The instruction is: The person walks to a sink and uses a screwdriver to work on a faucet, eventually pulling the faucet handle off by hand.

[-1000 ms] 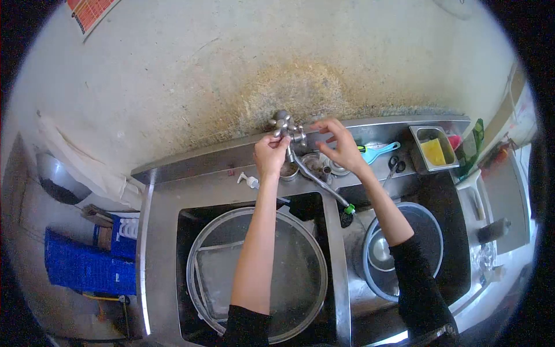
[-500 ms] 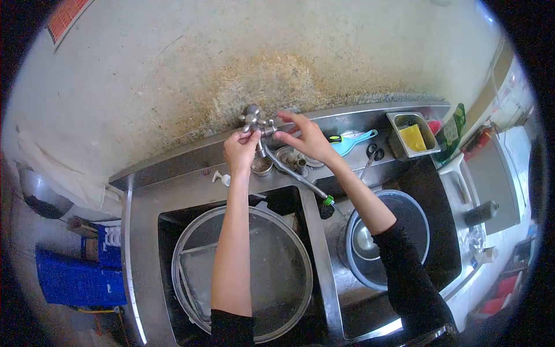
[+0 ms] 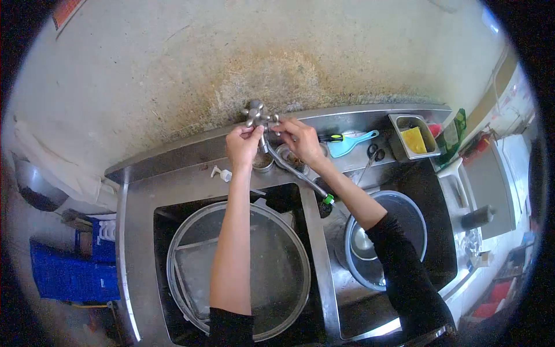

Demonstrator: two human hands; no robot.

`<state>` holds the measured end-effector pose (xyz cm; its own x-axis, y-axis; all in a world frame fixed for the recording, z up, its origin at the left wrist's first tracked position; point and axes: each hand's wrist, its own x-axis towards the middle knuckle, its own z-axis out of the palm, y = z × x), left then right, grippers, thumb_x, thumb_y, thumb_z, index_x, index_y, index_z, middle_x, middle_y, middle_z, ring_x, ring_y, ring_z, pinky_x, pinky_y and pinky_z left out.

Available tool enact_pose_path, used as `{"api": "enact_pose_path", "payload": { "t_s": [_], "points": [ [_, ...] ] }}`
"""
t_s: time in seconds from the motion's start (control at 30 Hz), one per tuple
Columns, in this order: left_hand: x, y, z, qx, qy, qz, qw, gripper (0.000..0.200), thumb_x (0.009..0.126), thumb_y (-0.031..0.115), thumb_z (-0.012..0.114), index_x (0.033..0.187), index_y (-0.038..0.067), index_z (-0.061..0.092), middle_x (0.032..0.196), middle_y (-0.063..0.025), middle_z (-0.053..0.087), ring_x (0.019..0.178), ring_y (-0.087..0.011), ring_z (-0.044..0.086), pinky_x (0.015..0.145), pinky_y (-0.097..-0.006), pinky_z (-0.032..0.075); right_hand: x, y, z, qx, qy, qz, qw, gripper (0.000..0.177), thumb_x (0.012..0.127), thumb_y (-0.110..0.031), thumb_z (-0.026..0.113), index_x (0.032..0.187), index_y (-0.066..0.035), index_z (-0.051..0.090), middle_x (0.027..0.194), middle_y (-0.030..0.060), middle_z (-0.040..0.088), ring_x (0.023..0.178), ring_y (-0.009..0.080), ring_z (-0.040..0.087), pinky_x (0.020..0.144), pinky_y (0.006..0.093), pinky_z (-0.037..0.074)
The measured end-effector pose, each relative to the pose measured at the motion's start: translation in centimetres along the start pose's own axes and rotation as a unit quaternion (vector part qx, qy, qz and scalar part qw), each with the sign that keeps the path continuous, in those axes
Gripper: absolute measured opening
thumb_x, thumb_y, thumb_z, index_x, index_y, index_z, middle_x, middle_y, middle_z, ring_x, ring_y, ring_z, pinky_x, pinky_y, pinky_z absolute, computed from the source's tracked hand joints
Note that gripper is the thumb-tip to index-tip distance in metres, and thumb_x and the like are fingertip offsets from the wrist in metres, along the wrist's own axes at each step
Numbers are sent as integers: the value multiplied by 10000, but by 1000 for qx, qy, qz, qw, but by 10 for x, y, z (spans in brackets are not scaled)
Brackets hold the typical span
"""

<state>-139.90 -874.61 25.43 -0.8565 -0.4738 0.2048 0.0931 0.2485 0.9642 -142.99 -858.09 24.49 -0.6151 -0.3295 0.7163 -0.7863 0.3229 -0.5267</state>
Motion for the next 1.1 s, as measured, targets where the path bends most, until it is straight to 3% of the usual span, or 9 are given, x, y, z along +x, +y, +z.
{"api": "enact_pose_path", "payload": {
  "t_s": [0.13,0.17,0.2,0.27,0.3,0.33,0.4,0.53,1.1],
  "points": [
    [4,-9,0,32,11,-2,999,273,728,193,762,836,-30,649,759,-105,678,664,-138,631,623,-269,486,0,14,8,-51,29,-39,997,236,740,-8,645,956,-100,667,948,130,665,840,296,657,701,354,537],
    [4,-8,0,8,4,-1,1000,271,730,188,760,837,-34,647,761,-107,678,663,-138,631,619,-266,487,4,11,2,-46,-18,-10,999,216,776,-38,648,987,-85,656,843,110,679,697,250,668,607,323,536],
    [3,-5,0,-17,-3,1,1000,269,733,183,758,839,-37,646,764,-108,678,663,-138,632,615,-263,487,9,10,-3,-48,-21,-9,999,216,776,-38,648,987,-85,656,843,110,679,697,250,668,607,323,536],
    [-2,5,-2,0,-3,-2,1000,269,731,186,761,833,-34,643,763,-104,676,662,-138,630,610,-263,488,24,6,-11,118,-120,137,976,228,820,-122,657,1029,-40,622,759,79,665,528,160,618,477,278,497],
    [-4,9,-2,-4,-1,-16,1000,266,729,182,762,827,-33,641,759,-102,674,661,-138,629,608,-263,488,33,2,-17,133,-146,241,950,266,817,-234,670,1009,-56,628,761,119,673,568,190,646,459,310,518],
    [-6,14,-3,-8,0,-30,1000,262,728,179,764,822,-32,639,755,-99,673,660,-138,629,605,-264,488,40,5,-19,133,-145,243,950,266,817,-234,670,1009,-56,628,761,119,673,568,190,646,459,310,518],
    [-3,10,-2,-31,-4,-11,999,254,726,171,766,811,-29,635,750,-97,670,660,-135,625,602,-261,482,55,7,-24,157,-250,298,908,324,812,-285,685,995,-27,616,702,105,648,451,165,601,370,277,477],
    [-2,7,-3,-4,-7,-23,1000,257,727,164,765,836,-34,644,765,-103,674,667,-130,620,619,-259,472,52,8,-23,138,-242,258,925,352,806,-318,688,954,-6,619,644,90,623,403,158,579,360,276,471],
    [-2,5,-3,13,-6,-22,1000,297,725,191,768,869,-43,654,782,-112,682,697,-137,632,648,-265,478,47,18,-16,142,-219,283,923,437,784,-379,703,1031,-27,627,680,101,649,400,159,568,379,289,463]
  ]
}}
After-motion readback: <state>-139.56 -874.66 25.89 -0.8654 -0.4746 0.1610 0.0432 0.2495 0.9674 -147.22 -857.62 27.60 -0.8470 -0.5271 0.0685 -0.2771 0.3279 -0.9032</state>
